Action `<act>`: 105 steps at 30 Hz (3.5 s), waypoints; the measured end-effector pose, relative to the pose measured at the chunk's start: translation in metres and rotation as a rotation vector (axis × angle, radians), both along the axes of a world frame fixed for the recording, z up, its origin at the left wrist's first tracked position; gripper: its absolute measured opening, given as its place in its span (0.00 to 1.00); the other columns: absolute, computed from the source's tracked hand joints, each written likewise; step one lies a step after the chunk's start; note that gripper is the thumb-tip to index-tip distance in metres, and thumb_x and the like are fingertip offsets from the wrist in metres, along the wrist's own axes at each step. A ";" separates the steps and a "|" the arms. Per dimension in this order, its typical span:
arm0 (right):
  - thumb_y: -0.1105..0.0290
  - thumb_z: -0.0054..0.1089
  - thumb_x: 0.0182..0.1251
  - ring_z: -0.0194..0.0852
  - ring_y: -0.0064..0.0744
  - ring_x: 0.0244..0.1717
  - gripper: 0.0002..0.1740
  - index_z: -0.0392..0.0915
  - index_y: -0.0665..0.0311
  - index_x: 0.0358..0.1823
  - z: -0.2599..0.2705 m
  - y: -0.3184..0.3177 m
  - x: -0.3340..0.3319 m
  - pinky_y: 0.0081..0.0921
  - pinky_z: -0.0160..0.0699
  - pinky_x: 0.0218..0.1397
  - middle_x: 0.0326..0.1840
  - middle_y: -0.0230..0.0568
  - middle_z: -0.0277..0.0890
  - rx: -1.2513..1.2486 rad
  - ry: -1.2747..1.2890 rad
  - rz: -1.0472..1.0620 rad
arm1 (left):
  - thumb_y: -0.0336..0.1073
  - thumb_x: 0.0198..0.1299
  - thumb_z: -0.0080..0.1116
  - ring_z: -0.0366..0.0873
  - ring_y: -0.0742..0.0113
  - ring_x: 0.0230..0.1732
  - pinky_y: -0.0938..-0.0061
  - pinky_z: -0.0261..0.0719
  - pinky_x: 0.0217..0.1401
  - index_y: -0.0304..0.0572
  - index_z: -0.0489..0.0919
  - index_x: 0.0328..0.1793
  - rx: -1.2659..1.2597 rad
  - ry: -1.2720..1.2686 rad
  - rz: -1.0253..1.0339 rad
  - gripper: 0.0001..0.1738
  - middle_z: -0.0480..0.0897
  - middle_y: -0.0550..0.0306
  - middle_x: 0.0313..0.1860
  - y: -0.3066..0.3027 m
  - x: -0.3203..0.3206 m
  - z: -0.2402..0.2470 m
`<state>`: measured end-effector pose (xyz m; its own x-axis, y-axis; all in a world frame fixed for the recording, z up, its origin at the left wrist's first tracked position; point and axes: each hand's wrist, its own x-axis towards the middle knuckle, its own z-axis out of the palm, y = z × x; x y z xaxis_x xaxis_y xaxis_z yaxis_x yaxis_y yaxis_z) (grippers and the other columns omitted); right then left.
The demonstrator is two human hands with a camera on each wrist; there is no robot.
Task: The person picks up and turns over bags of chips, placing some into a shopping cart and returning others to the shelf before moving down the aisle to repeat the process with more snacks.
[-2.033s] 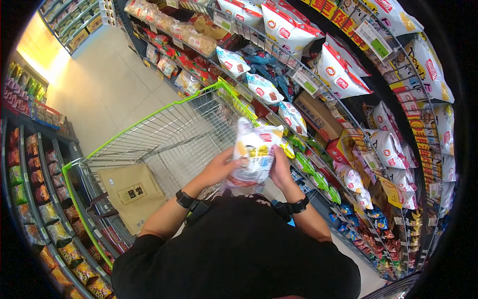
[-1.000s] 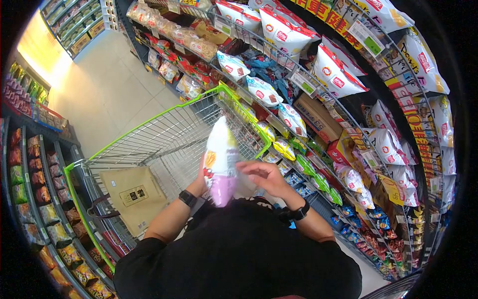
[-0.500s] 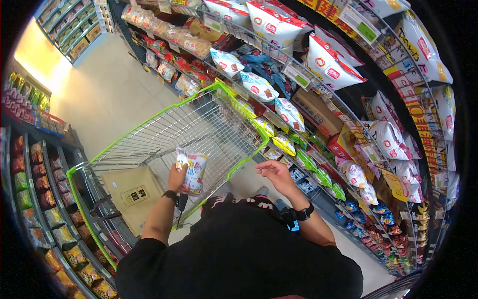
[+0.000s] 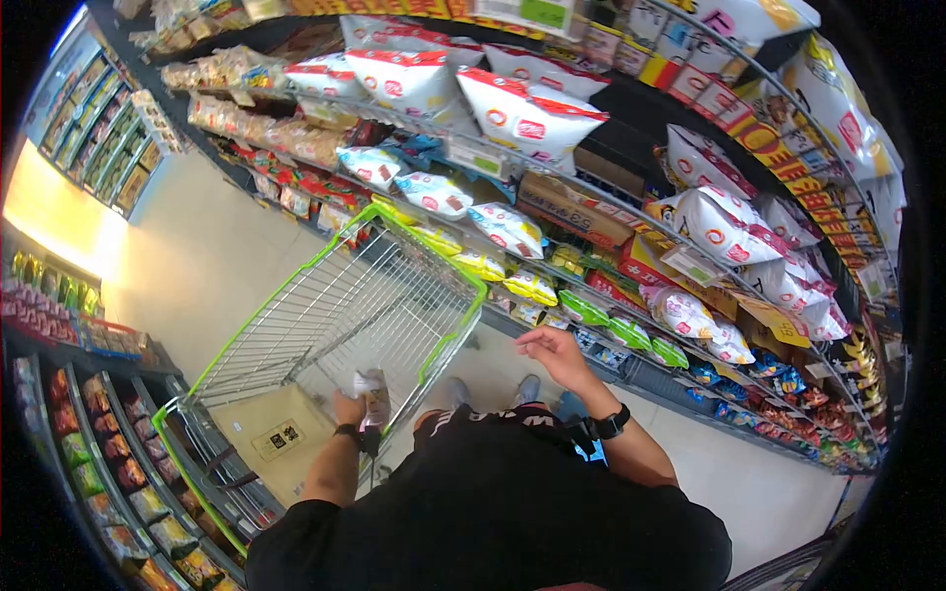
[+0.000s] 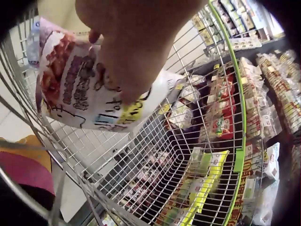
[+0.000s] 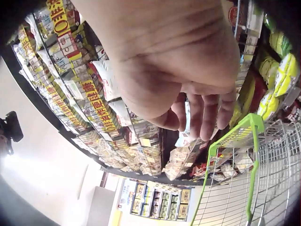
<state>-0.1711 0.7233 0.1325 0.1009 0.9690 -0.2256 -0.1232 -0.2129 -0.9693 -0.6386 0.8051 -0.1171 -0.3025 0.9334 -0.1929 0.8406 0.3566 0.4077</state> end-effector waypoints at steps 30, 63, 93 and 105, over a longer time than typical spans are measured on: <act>0.73 0.68 0.52 0.64 0.52 0.69 0.40 0.63 0.71 0.68 -0.035 0.186 0.055 0.38 0.65 0.70 0.68 0.57 0.65 0.257 -0.929 0.046 | 0.88 0.28 0.56 0.52 0.46 0.78 0.54 0.53 0.76 0.26 0.44 0.77 0.350 -1.860 -2.182 0.83 0.48 0.38 0.78 -0.007 0.246 0.569; 0.81 0.67 0.53 0.81 0.33 0.49 0.20 0.81 0.70 0.50 0.105 0.120 -0.030 0.24 0.79 0.49 0.52 0.49 0.82 0.111 -0.694 0.161 | 0.46 0.51 0.72 0.63 0.51 0.73 0.60 0.60 0.74 0.41 0.65 0.73 0.249 -0.872 -1.047 0.44 0.69 0.47 0.70 0.118 0.113 0.292; 0.50 0.43 0.77 0.74 0.29 0.51 0.30 0.61 0.64 0.70 0.015 0.110 -0.093 0.26 0.75 0.55 0.60 0.42 0.73 -0.085 -0.183 0.163 | 0.43 0.65 0.60 0.70 0.58 0.66 0.65 0.73 0.62 0.38 0.48 0.78 0.075 -1.205 -0.478 0.43 0.68 0.41 0.68 0.059 0.143 0.231; 0.49 0.40 0.78 0.74 0.35 0.60 0.30 0.64 0.66 0.68 0.013 0.093 -0.120 0.33 0.73 0.63 0.63 0.44 0.73 -0.333 0.485 0.082 | 0.39 0.54 0.69 0.50 0.47 0.79 0.57 0.51 0.78 0.49 0.67 0.73 0.382 -1.064 -0.797 0.39 0.55 0.39 0.77 0.049 0.123 0.289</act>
